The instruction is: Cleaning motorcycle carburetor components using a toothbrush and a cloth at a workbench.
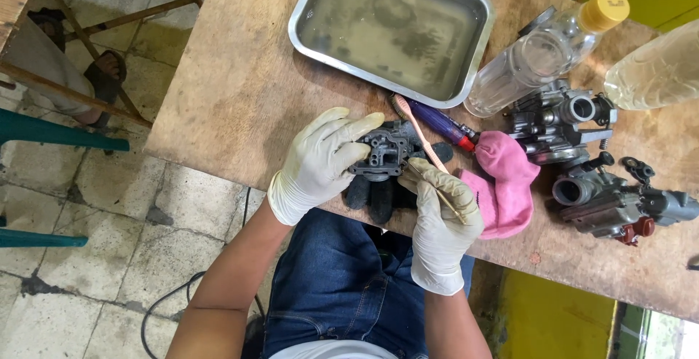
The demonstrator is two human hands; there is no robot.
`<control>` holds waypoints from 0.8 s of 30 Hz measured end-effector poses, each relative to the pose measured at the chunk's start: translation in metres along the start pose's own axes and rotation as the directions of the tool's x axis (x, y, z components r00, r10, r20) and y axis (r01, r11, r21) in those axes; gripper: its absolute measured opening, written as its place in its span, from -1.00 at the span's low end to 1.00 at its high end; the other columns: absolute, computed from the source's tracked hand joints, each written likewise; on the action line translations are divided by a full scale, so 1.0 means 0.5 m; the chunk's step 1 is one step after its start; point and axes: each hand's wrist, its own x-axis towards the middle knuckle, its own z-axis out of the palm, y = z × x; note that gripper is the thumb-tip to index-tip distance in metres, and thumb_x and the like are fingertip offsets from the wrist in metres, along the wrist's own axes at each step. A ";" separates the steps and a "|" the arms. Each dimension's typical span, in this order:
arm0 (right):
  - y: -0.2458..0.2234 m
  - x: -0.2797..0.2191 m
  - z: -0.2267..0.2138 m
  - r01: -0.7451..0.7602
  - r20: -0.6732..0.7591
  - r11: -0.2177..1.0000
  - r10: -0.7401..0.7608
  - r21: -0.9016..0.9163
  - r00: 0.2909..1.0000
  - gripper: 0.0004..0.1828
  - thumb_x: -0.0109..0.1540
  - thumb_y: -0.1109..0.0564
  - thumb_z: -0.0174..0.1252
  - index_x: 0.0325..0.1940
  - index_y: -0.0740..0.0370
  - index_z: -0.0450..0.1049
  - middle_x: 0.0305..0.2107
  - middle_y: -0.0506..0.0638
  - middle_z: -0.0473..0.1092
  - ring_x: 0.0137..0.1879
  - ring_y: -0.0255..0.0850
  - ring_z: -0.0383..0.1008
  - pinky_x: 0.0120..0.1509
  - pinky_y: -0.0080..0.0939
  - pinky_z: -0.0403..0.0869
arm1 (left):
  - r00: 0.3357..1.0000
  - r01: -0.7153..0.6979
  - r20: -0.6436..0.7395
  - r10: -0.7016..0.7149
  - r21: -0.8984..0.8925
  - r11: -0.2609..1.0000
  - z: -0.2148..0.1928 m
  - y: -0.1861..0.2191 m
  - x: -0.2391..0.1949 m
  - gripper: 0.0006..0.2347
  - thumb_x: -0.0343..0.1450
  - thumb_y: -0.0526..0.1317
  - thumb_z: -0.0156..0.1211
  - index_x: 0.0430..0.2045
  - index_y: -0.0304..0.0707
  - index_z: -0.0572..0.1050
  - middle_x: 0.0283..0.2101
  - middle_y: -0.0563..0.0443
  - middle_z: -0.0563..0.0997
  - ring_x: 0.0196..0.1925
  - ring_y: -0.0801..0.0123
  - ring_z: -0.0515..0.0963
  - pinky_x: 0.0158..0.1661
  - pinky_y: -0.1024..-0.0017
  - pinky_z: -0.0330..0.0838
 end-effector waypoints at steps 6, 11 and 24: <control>0.017 0.004 -0.007 -0.069 -0.052 0.997 0.068 -0.027 0.996 -0.83 0.21 0.42 0.27 -0.12 0.42 0.52 -0.16 0.37 0.57 -0.21 0.03 0.67 -0.31 -0.07 0.67 | 0.999 -0.039 -0.015 0.040 0.040 0.998 0.007 0.006 -0.004 -0.84 0.48 -0.32 0.13 -0.55 -0.13 0.44 0.10 -0.06 0.65 -0.13 0.20 0.69 0.09 0.21 0.51; 0.027 0.002 -0.014 -0.003 -0.033 1.000 0.003 -0.021 0.999 -0.83 0.22 0.41 0.24 -0.10 0.47 0.51 -0.17 0.39 0.56 -0.19 0.03 0.67 -0.23 -0.06 0.66 | 0.995 -0.081 -0.047 0.084 0.072 0.994 0.000 0.013 0.017 -0.78 0.50 -0.32 0.15 -0.60 -0.13 0.42 0.04 -0.04 0.68 -0.16 0.24 0.69 0.04 0.26 0.52; 0.023 0.006 0.019 0.554 0.104 0.676 -0.585 -0.486 0.804 -0.87 0.13 0.42 0.44 -0.27 0.35 0.70 -0.26 0.29 0.55 -0.16 0.11 0.60 -0.10 -0.02 0.56 | 0.984 -0.145 -0.083 0.155 0.117 0.982 -0.017 0.035 0.044 -0.77 0.50 -0.35 0.21 -0.61 -0.17 0.41 -0.03 -0.05 0.68 -0.21 0.30 0.67 -0.05 0.34 0.57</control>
